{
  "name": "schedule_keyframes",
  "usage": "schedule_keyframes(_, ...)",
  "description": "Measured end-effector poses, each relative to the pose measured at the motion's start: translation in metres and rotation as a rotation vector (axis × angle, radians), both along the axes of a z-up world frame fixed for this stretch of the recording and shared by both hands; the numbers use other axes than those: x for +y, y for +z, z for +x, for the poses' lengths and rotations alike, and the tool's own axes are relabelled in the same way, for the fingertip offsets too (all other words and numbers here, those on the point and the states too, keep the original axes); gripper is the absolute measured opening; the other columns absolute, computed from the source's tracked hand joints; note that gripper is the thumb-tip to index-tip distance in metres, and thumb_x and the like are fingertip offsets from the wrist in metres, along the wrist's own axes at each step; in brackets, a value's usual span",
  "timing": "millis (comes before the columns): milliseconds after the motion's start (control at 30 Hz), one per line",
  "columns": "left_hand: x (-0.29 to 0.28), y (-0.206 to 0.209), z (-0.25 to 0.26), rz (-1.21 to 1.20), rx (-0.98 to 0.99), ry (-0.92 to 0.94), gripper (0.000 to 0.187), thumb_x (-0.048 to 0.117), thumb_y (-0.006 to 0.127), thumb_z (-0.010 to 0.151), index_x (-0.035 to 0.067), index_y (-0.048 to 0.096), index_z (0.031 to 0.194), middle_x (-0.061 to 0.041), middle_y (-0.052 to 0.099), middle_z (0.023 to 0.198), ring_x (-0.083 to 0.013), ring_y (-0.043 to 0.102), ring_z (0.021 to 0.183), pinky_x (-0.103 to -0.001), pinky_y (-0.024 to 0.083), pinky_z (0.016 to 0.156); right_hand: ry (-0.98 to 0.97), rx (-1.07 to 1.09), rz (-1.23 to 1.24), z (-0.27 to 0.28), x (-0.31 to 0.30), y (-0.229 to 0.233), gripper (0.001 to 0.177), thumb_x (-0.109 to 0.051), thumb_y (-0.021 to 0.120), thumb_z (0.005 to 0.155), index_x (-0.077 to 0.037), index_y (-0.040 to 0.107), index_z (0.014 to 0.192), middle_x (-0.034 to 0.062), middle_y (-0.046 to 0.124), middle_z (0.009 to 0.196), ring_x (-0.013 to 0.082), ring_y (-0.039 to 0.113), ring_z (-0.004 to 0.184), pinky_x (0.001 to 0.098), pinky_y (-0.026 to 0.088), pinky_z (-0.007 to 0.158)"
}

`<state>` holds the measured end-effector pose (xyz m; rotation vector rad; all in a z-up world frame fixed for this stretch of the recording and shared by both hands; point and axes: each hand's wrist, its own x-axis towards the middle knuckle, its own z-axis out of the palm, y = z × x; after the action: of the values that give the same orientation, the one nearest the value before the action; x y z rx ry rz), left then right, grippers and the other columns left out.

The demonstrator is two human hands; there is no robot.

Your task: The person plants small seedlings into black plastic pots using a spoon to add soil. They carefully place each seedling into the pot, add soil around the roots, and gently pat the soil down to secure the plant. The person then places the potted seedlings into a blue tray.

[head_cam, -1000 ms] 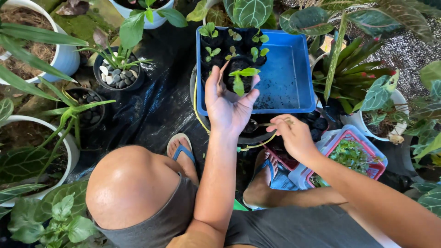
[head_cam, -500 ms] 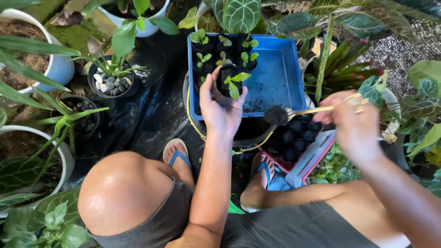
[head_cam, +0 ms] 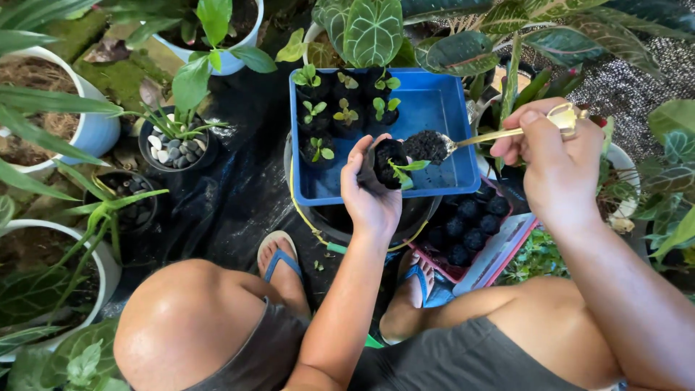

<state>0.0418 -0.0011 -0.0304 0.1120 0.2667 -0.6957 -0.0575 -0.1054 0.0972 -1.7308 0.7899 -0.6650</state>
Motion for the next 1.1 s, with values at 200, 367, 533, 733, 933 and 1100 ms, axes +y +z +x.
schedule_keyframes(200,-0.006,-0.015,-0.001,-0.002,-0.042,-0.041,0.025,0.019,0.04,0.087,0.006,0.05,0.106,-0.011,0.06,0.102,-0.021,0.057,0.09,-0.031,0.044,0.08,0.025,0.033,-0.04,0.009,0.0,-0.003,0.015,-0.006,0.037,0.094,0.002,0.049,0.094,0.0085,0.052,0.074,0.011,0.05,0.063,0.0193,0.04,0.059)
schedule_keyframes(367,-0.006,-0.008,0.001,0.078,0.075,-0.159,0.021,0.021,0.047,0.087,0.008,0.062,0.094,0.0,0.063,0.095,-0.0143,0.057,0.086,-0.027,0.042,0.077,0.046,0.017,-0.056,0.011,-0.004,-0.009,0.014,-0.005,0.036,0.095,0.002,0.048,0.095,0.0092,0.052,0.077,0.0116,0.051,0.065,0.0194,0.041,0.06)
schedule_keyframes(533,-0.004,0.002,0.0,0.146,0.044,-0.245,0.025,0.022,0.045,0.088,0.004,0.056,0.1,-0.009,0.061,0.095,-0.021,0.058,0.08,-0.033,0.047,0.071,0.052,0.001,-0.05,0.008,-0.007,-0.012,0.015,-0.006,0.036,0.095,0.002,0.048,0.096,0.0094,0.052,0.076,0.0118,0.05,0.066,0.0194,0.041,0.061)
schedule_keyframes(733,-0.005,0.005,-0.003,0.12,-0.013,-0.235,0.028,0.027,0.045,0.092,0.002,0.051,0.102,-0.012,0.058,0.096,-0.0201,0.057,0.08,-0.031,0.047,0.069,0.067,0.023,-0.117,0.003,-0.004,-0.011,0.015,-0.005,0.035,0.096,0.004,0.047,0.097,0.01,0.052,0.077,0.0125,0.05,0.067,0.0202,0.041,0.062)
schedule_keyframes(933,-0.003,0.01,-0.007,0.173,-0.045,-0.205,0.028,0.029,0.043,0.093,0.004,0.052,0.1,-0.01,0.059,0.092,-0.018,0.059,0.078,-0.029,0.048,0.069,0.076,0.088,-0.274,0.002,0.006,-0.003,0.015,-0.002,0.037,0.097,0.007,0.048,0.094,0.0127,0.051,0.086,0.0149,0.053,0.069,0.0222,0.043,0.062)
schedule_keyframes(1100,-0.002,0.012,-0.007,0.177,-0.073,-0.207,0.028,0.03,0.041,0.094,0.004,0.052,0.099,-0.009,0.058,0.09,-0.0157,0.057,0.076,-0.028,0.048,0.068,0.108,0.148,-0.386,0.003,0.016,0.006,0.016,-0.001,0.037,0.096,0.008,0.05,0.091,0.012,0.053,0.075,0.0152,0.053,0.065,0.0228,0.042,0.059)
